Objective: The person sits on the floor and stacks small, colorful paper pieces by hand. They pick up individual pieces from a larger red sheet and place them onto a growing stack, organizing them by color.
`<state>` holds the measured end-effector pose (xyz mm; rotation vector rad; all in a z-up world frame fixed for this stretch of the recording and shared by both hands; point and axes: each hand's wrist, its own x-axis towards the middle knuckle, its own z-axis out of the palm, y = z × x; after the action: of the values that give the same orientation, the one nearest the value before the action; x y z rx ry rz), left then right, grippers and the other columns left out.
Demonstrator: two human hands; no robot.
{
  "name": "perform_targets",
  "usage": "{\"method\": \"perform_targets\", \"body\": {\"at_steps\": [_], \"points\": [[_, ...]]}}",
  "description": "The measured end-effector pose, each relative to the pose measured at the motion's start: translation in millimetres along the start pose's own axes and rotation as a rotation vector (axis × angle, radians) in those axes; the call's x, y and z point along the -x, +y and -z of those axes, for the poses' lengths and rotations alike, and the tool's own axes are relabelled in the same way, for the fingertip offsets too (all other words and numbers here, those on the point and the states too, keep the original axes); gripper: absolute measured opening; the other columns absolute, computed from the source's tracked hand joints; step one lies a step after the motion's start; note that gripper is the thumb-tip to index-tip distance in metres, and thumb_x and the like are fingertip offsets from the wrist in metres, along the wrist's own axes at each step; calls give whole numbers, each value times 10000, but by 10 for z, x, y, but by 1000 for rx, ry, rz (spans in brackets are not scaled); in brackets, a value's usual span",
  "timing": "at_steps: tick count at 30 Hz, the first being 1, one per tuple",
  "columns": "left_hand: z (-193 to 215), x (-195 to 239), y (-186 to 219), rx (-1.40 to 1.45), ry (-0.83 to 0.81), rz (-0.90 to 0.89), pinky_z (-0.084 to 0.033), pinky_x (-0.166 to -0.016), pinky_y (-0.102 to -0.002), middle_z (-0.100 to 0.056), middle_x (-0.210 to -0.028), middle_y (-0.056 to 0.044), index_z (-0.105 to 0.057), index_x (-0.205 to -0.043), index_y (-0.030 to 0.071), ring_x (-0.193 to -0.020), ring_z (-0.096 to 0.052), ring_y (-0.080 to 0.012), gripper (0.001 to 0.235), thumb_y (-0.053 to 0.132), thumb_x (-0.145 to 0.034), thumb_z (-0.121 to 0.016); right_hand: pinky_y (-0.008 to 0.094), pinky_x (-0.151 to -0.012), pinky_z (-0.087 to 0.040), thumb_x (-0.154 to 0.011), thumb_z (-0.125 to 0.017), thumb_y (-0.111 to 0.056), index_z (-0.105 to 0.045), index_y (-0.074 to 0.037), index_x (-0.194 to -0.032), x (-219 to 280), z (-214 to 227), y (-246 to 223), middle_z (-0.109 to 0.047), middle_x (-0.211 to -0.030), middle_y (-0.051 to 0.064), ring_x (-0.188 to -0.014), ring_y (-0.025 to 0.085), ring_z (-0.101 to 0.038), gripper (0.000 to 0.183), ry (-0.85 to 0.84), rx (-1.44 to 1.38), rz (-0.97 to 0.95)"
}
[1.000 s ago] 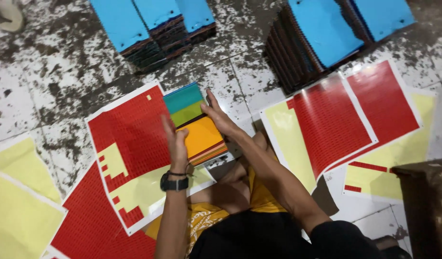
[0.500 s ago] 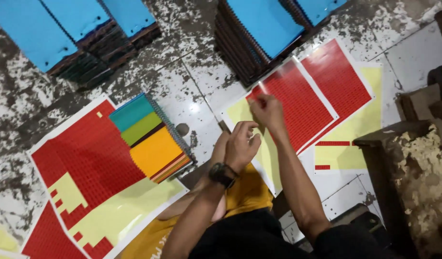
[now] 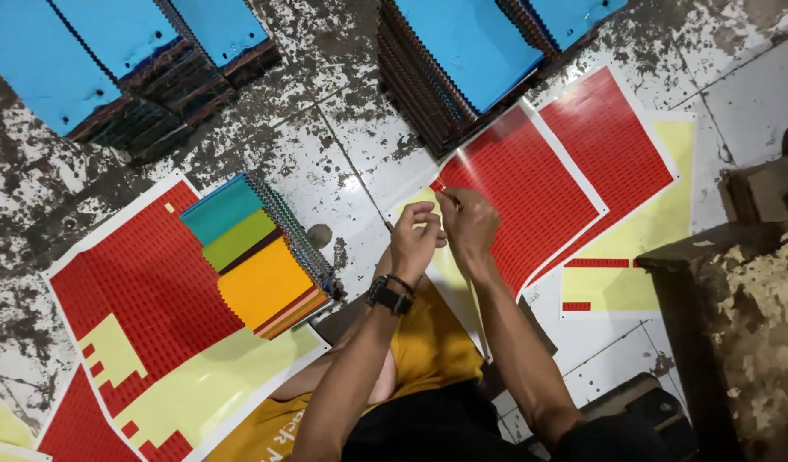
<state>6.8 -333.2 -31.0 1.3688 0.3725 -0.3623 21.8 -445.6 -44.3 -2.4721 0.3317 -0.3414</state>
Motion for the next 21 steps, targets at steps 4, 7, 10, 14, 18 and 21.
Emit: {"method": "perform_targets", "body": {"at_steps": [4,7,10,14,18,21], "points": [[-10,-42,97,85,33,32,-661,-638,-323,-690,-1034,-209,-628,-1261,15,-759,-754,-255,367,76,-900,-632,378,-812,-571,-838,-846,-170,-787,-138,-934,-59,146,51,-758,-1045,79,-996,284,-719,117,-61,-409,-14],[-16,-67,183,91,-5,65,-644,-550,-287,-680,-1060,-193,-661,-1273,51,-720,-738,-209,392,180,-908,-723,456,-966,-523,-898,-764,-148,-741,-12,-1050,-80,134,194,-677,-1226,209,-1163,323,-640,205,-220,-738,-196],[-45,-90,90,110,50,59,-636,-537,-255,-687,-963,-140,-741,-1081,53,-676,-725,-185,230,204,-908,-753,397,-896,-575,-903,-618,-227,-743,1,-1083,-125,133,199,-631,-1210,199,-1112,259,-626,316,-291,-845,-363],[-73,-84,8,189,204,48,-648,-532,-285,-660,-949,-142,-723,-1091,5,-681,-711,-189,251,193,-926,-721,402,-774,-562,-872,-747,-267,-762,-93,-1117,-241,125,-70,-681,-909,121,-886,262,-684,301,-245,-263,-156],[-104,-25,33,285,312,26,-651,-544,-288,-621,-934,-148,-690,-1130,-49,-687,-684,-174,285,161,-937,-691,399,-739,-571,-861,-780,-282,-785,-126,-1044,-169,-51,-81,-674,-841,68,-829,252,-689,241,-260,74,32],[-56,-28,26,327,305,35,-664,-583,-304,-639,-1024,-167,-684,-1192,-15,-726,-696,-179,311,119,-910,-684,356,-672,-586,-884,-786,-307,-803,-193,-921,-24,-249,104,-700,-778,25,-788,229,-705,121,-24,152,197]]}}
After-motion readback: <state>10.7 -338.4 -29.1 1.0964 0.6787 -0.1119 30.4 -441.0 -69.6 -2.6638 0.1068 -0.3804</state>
